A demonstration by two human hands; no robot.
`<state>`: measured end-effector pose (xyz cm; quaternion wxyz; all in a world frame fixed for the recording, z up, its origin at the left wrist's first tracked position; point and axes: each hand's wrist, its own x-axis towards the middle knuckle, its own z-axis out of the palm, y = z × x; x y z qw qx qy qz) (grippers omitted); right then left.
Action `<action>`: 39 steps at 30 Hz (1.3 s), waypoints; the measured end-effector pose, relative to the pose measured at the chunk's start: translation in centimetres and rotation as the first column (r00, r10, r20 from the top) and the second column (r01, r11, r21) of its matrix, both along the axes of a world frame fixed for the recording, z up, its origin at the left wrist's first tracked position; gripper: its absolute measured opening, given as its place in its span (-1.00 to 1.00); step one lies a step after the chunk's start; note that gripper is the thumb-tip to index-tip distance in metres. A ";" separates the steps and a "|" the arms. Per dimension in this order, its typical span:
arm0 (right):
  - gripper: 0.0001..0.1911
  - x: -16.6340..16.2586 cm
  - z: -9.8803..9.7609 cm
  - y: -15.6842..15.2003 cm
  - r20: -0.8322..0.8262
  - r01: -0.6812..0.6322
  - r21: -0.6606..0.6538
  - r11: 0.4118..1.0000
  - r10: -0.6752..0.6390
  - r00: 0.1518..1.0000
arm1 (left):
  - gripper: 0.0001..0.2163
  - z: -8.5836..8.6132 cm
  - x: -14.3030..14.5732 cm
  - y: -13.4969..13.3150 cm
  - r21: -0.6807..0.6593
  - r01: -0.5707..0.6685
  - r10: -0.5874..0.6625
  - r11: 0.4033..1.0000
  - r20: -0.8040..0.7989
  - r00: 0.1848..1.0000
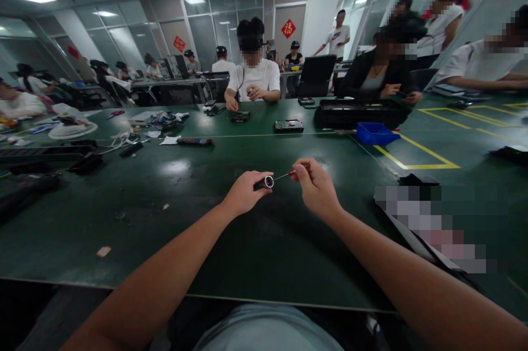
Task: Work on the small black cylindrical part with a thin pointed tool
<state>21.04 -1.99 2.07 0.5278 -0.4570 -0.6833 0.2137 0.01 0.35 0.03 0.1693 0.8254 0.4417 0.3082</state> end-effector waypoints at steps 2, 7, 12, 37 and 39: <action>-0.79 -0.1 -0.1 0.1 -0.031 -0.024 -0.028 0.999 0.023 0.999 | -0.61 0.0 -0.1 0.1 0.008 0.000 0.000 1.000 0.006 1.000; -0.79 -0.3 -0.4 0.0 -0.013 0.000 -0.028 1.000 0.000 1.000 | -0.61 0.1 0.0 0.0 0.007 0.007 -0.007 1.000 -0.004 1.000; -0.79 -0.3 -0.5 -0.2 0.029 0.006 -0.007 1.000 -0.006 1.000 | -0.60 0.1 0.0 0.0 0.021 0.013 -0.013 1.000 -0.008 1.000; -0.78 0.0 0.3 -0.5 0.083 0.087 0.032 0.996 -0.089 0.993 | -0.59 -0.1 -0.2 0.2 -0.072 -0.013 0.009 0.997 -0.056 0.998; -0.78 0.0 0.4 -0.6 0.071 0.081 0.038 0.996 -0.083 0.994 | -0.59 -0.1 -0.2 0.2 -0.080 -0.014 0.010 0.997 -0.053 0.999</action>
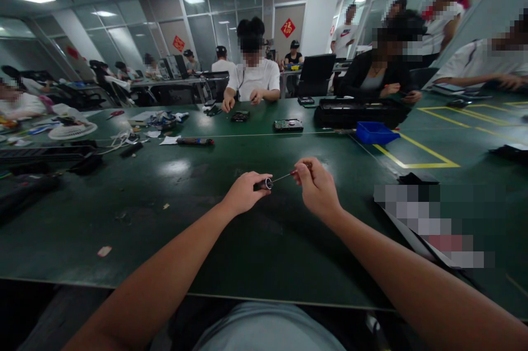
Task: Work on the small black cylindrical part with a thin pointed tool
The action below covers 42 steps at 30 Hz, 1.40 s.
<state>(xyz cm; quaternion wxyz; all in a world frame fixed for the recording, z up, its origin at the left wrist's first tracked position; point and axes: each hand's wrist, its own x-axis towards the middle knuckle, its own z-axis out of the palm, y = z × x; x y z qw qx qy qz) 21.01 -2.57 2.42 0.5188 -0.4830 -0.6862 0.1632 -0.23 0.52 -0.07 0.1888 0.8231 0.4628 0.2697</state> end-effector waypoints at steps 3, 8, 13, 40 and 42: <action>-0.78 0.0 0.0 -0.1 0.015 -0.027 -0.004 1.000 0.027 1.000 | -0.59 -0.2 0.0 0.1 0.005 0.004 -0.004 1.000 -0.004 1.000; -0.78 0.0 -0.1 0.2 0.067 -0.003 -0.024 1.000 0.004 0.998 | -0.59 -0.2 0.0 0.1 -0.014 -0.001 0.001 1.000 -0.017 1.000; -0.78 0.0 -0.2 0.5 0.089 0.026 -0.021 0.999 -0.024 0.996 | -0.60 0.1 0.1 0.0 -0.032 -0.033 0.033 0.999 -0.008 0.999; -0.76 0.0 -0.5 0.8 0.162 0.042 -0.052 0.998 -0.034 0.986 | -0.74 0.8 1.0 -0.9 0.058 -0.046 0.050 0.997 -0.059 0.997; -0.75 0.0 -0.5 0.8 0.165 0.044 -0.048 0.998 -0.035 0.986 | -0.70 0.6 1.1 -1.0 0.076 -0.005 0.017 0.997 -0.161 0.987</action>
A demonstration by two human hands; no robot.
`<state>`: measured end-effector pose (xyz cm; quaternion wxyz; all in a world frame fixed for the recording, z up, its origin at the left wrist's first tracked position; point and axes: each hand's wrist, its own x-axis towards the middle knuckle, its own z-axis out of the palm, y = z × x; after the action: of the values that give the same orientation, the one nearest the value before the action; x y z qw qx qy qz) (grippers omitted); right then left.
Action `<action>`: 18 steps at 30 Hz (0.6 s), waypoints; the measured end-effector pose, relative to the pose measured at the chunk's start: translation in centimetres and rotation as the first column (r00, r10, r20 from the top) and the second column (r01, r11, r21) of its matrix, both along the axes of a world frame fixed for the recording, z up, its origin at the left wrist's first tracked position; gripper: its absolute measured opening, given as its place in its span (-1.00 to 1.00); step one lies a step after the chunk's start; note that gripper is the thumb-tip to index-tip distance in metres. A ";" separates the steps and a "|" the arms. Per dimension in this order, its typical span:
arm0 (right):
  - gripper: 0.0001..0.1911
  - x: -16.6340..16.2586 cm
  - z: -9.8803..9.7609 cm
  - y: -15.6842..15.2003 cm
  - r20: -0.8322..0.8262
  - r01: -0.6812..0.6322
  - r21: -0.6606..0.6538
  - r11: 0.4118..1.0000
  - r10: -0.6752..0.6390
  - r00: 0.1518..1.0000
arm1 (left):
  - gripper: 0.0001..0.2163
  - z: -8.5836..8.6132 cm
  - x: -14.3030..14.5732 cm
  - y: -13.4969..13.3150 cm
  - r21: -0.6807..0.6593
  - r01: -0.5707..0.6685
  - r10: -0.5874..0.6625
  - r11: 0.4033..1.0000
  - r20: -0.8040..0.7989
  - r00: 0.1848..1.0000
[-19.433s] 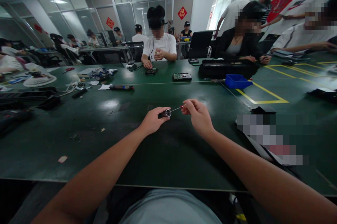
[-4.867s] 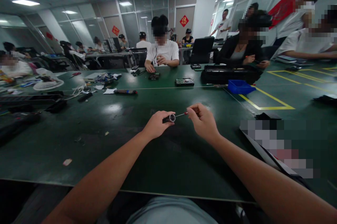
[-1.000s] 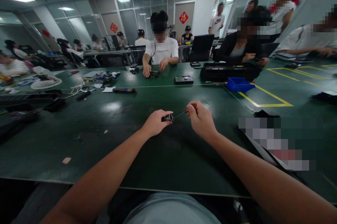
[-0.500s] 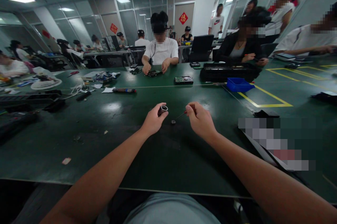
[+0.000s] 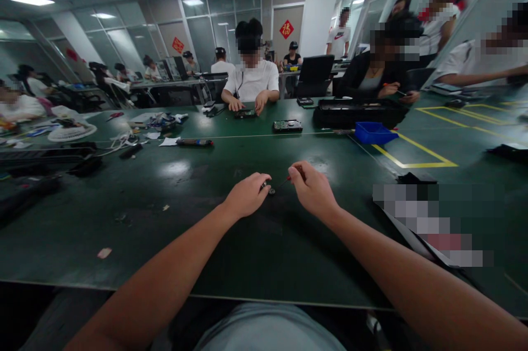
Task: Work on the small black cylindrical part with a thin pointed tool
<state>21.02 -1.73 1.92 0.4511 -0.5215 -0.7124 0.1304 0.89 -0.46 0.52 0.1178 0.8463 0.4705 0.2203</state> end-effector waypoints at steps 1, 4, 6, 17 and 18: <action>-0.75 0.0 0.0 0.0 0.002 -0.004 0.000 1.000 0.004 1.000 | -0.68 -0.1 0.1 -0.1 0.006 0.009 -0.009 1.000 -0.049 0.999; -0.75 -0.1 0.0 0.0 -0.002 -0.012 0.003 1.000 0.012 1.000 | -0.65 -0.5 0.4 -0.2 0.023 0.025 -0.021 0.999 -0.163 0.986; -0.76 -0.1 0.0 0.0 -0.005 -0.010 0.004 1.000 0.010 1.000 | -0.65 -0.7 0.6 -0.1 0.038 0.016 -0.008 0.999 -0.204 0.979; -0.75 0.1 0.4 -0.3 -0.002 -0.010 -0.029 1.000 0.010 1.000 | -0.78 -0.6 -0.4 1.5 -0.035 -0.030 0.029 0.999 -0.043 0.999; -0.75 0.1 0.4 -0.3 -0.005 -0.012 -0.031 0.999 0.012 1.000 | -0.77 -0.5 -0.9 1.7 -0.049 -0.042 0.043 0.998 0.019 0.999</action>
<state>21.09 -2.05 2.35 0.4436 -0.5240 -0.7124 0.1454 0.03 1.29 0.05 0.1383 0.8307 0.4925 0.2197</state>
